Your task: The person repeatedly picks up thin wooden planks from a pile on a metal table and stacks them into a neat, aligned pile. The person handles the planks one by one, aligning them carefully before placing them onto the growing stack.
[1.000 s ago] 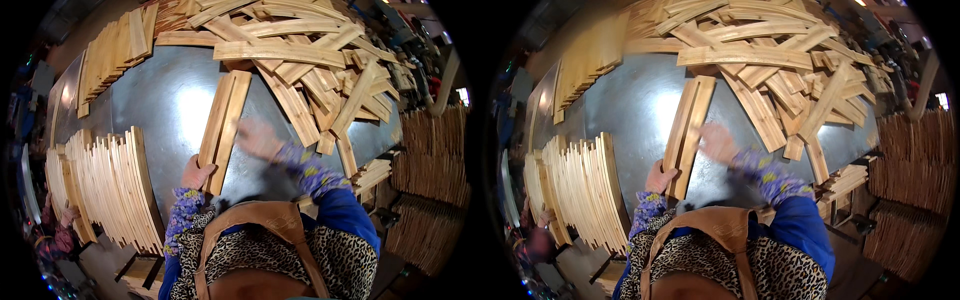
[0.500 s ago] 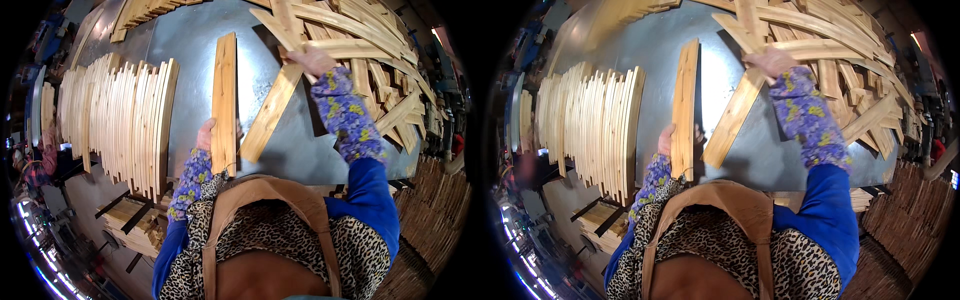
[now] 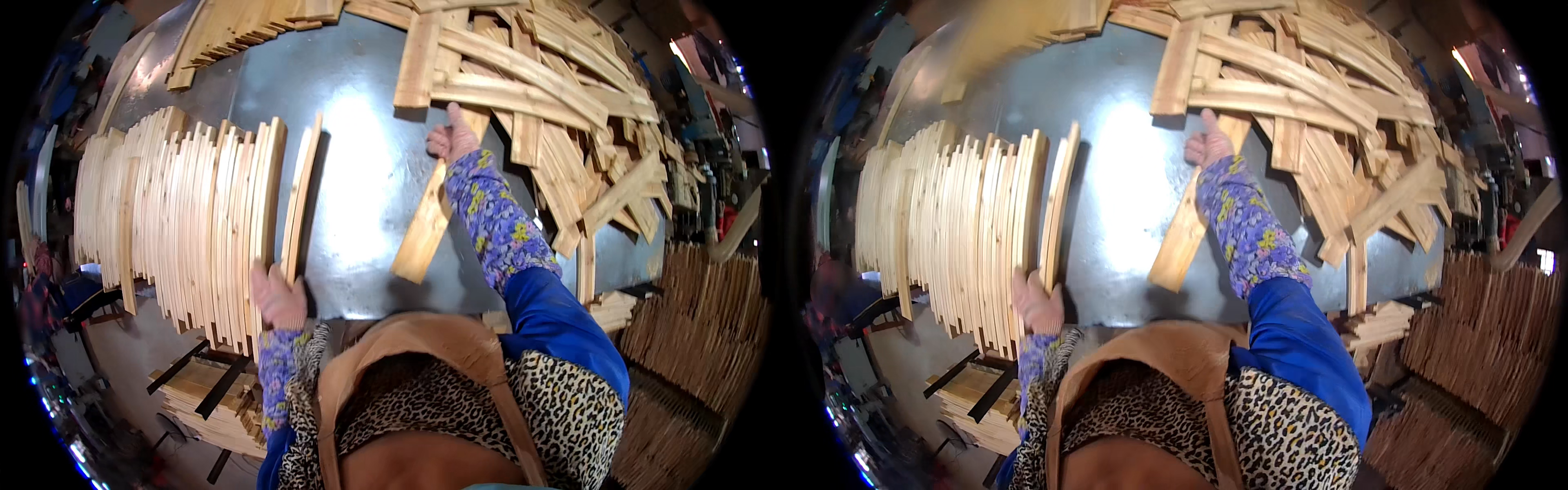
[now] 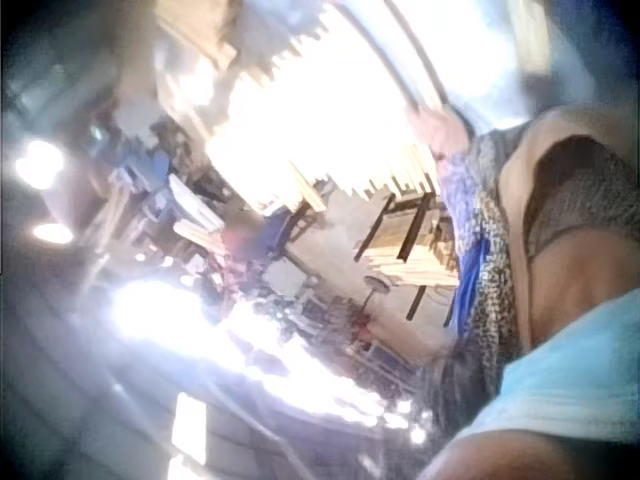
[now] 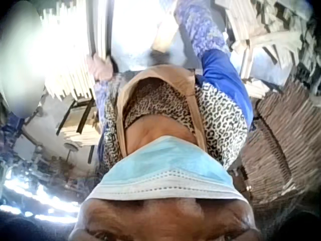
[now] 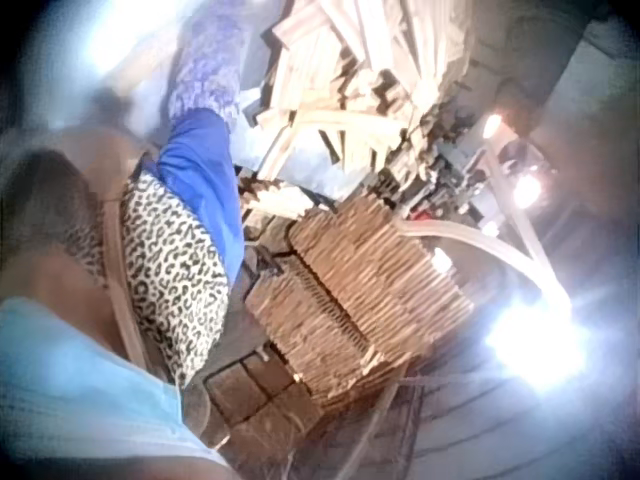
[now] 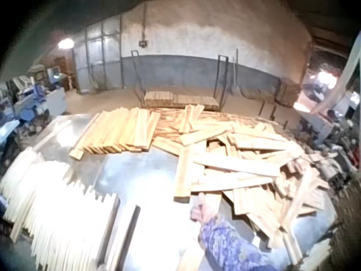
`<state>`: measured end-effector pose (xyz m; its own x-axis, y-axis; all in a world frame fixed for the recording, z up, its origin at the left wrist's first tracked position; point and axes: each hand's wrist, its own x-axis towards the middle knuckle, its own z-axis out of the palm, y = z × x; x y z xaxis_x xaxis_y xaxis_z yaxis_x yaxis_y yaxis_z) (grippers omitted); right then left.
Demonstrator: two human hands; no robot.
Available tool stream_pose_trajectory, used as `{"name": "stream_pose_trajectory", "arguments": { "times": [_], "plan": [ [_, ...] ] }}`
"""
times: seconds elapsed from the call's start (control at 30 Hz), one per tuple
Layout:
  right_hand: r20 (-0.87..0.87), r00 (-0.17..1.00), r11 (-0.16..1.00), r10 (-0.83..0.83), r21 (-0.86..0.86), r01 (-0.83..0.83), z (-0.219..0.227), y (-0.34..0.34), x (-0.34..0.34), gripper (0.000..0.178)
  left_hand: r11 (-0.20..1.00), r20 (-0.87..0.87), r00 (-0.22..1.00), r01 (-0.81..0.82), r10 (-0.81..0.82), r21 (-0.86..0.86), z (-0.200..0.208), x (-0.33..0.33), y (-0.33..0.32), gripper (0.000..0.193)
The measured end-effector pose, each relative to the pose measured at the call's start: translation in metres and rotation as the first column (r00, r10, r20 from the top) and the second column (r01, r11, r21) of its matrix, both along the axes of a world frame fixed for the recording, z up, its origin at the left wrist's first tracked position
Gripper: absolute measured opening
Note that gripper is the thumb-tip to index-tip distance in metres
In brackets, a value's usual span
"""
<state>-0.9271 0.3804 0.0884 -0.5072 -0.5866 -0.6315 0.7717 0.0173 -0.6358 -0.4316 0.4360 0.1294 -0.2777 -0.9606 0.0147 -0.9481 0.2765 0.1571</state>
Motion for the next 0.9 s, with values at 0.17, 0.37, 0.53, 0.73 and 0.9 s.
{"name": "stream_pose_trajectory", "arguments": {
  "times": [0.17,0.37,0.53,0.73,0.9],
  "plan": [
    [-0.122,0.950,0.955,-0.287,-0.116,0.273,-0.026,-0.096,-0.016,0.053,0.994,0.089,0.992,-0.087,0.093,-0.073,-0.013,0.032,-0.017,0.083],
    [-0.521,0.833,0.962,0.188,0.270,-0.048,-0.052,-0.028,0.068,0.049,0.988,-0.390,0.908,0.146,-0.155,-0.052,-0.015,-0.029,-0.041,0.058],
    [-0.565,0.077,0.433,0.821,0.530,-0.729,-0.031,0.119,0.198,0.046,0.759,-0.638,0.757,0.333,0.138,0.560,-0.045,-0.128,-0.067,0.062],
    [-0.451,0.642,0.779,0.621,0.267,-0.567,-0.053,0.120,0.156,0.027,0.580,-0.255,0.877,-0.033,0.408,0.814,0.053,-0.139,-0.062,0.043],
    [-0.336,0.934,0.992,0.123,0.037,-0.117,-0.003,-0.042,0.041,0.033,0.988,-0.035,0.992,0.120,-0.118,0.092,0.031,-0.035,-0.041,0.053]
  ]
}}
